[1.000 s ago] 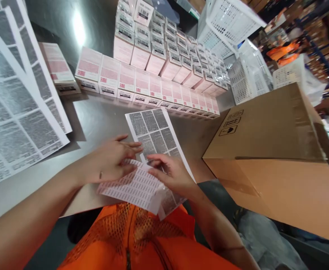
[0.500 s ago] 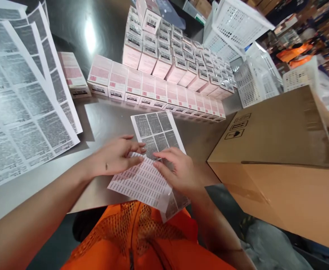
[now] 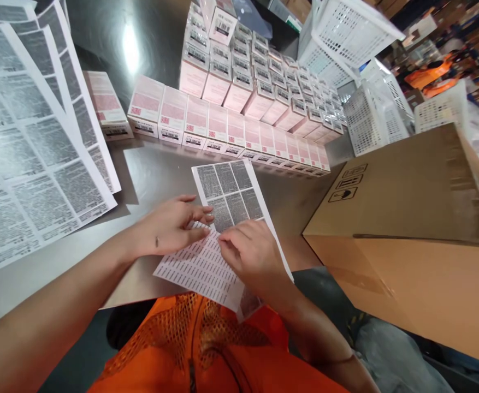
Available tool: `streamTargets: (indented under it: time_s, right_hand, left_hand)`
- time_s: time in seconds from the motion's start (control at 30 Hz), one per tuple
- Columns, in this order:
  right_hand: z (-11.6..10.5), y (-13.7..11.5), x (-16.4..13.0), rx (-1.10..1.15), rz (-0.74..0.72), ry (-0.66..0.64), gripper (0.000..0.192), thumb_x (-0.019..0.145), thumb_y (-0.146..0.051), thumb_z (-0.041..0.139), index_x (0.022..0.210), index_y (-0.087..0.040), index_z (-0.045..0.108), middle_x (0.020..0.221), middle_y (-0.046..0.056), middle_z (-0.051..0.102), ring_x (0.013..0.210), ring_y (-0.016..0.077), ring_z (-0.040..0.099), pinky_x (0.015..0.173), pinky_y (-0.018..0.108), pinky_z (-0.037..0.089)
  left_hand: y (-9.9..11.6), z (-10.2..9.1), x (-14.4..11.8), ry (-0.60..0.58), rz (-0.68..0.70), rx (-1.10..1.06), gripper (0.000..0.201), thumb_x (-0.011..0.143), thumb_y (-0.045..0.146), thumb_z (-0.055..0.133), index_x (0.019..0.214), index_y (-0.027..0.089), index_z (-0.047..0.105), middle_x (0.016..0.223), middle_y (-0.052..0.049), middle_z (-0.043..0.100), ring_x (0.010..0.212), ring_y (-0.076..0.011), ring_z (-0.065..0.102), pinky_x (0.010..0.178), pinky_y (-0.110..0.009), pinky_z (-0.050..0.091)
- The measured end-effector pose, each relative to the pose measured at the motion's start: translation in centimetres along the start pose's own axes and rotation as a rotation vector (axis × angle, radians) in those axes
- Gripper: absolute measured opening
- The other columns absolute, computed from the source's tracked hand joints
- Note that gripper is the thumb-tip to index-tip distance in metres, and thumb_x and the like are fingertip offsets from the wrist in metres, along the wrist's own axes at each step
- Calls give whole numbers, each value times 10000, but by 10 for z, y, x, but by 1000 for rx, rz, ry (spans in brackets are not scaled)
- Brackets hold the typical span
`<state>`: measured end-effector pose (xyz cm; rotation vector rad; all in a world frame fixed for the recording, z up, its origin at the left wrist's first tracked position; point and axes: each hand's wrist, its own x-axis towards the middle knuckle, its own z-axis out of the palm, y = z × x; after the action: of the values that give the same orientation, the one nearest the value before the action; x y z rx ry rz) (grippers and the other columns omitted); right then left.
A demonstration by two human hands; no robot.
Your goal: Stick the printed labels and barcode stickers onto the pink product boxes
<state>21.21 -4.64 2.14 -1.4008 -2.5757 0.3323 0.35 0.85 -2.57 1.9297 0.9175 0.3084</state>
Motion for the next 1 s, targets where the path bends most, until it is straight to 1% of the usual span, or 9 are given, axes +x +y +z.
streamTargets:
  time_s: [0.23,0.37,0.4,0.47,0.57,0.67,0.73,0.87,1.0]
  right_hand:
    - [6,-2,-5,-106,-76,48,212,876,-55,529,777,-174,674,743,37,678,770,195,575,723,357,372]
    - [2,-3,-8,26,-23,73,193,863,-65,558,758,-189,660,733,19,686,754,188,593,726,352,394]
    - [-1,-1,-10,108,37,95,165,855,-78,583,773,-200,658,746,8,694,755,180,604,727,340,409]
    - [-7,7,-17,322,253,192,108,832,-127,649,863,-230,656,781,-15,709,752,161,627,722,309,442]
    - [-11,24,-33,677,603,331,268,780,-235,745,1002,-256,597,778,-29,721,714,146,637,698,280,470]
    - [-5,36,-49,936,755,230,388,724,-303,802,1003,-248,539,721,-45,706,634,126,598,639,255,448]
    - [0,38,-57,1009,813,148,404,724,-315,799,1005,-246,517,708,-56,690,595,111,565,597,240,421]
    - [8,32,-66,996,849,93,390,767,-300,763,1040,-257,487,727,-72,669,597,104,537,582,234,406]
    - [12,27,-69,982,833,-32,363,804,-306,737,1052,-270,474,752,-77,653,611,105,532,585,238,412]
  left_hand:
    - [0,-1,1,-11,-20,4,371,885,445,505,1039,196,733,1270,-51,713,1337,-224,547,1233,-441,222]
    - [2,-2,0,-22,-20,10,360,884,434,497,1038,208,730,1261,-35,718,1341,-225,543,1232,-438,226]
    - [1,-3,0,-31,-21,17,356,884,434,498,1039,212,728,1266,-33,715,1348,-225,536,1231,-442,228]
    - [0,-4,-1,-62,-3,40,328,884,433,511,1007,222,730,1307,-28,691,1372,-223,509,1232,-448,221]
    - [-4,-7,-4,-145,70,98,244,879,387,543,903,231,729,1415,-13,608,1431,-214,431,1251,-444,151]
    - [-7,-8,-6,-200,115,148,208,876,340,554,804,231,716,1467,1,559,1467,-207,370,1261,-438,86]
    - [-8,-9,-7,-199,123,157,220,880,351,555,770,239,709,1472,13,555,1464,-206,376,1263,-434,88]
    - [-10,-10,-8,-154,124,166,227,889,365,551,776,248,710,1469,33,558,1438,-224,421,1268,-451,72]
    - [-13,-13,-8,-182,134,201,253,900,396,550,769,247,706,1462,34,568,1442,-236,414,1268,-464,41]
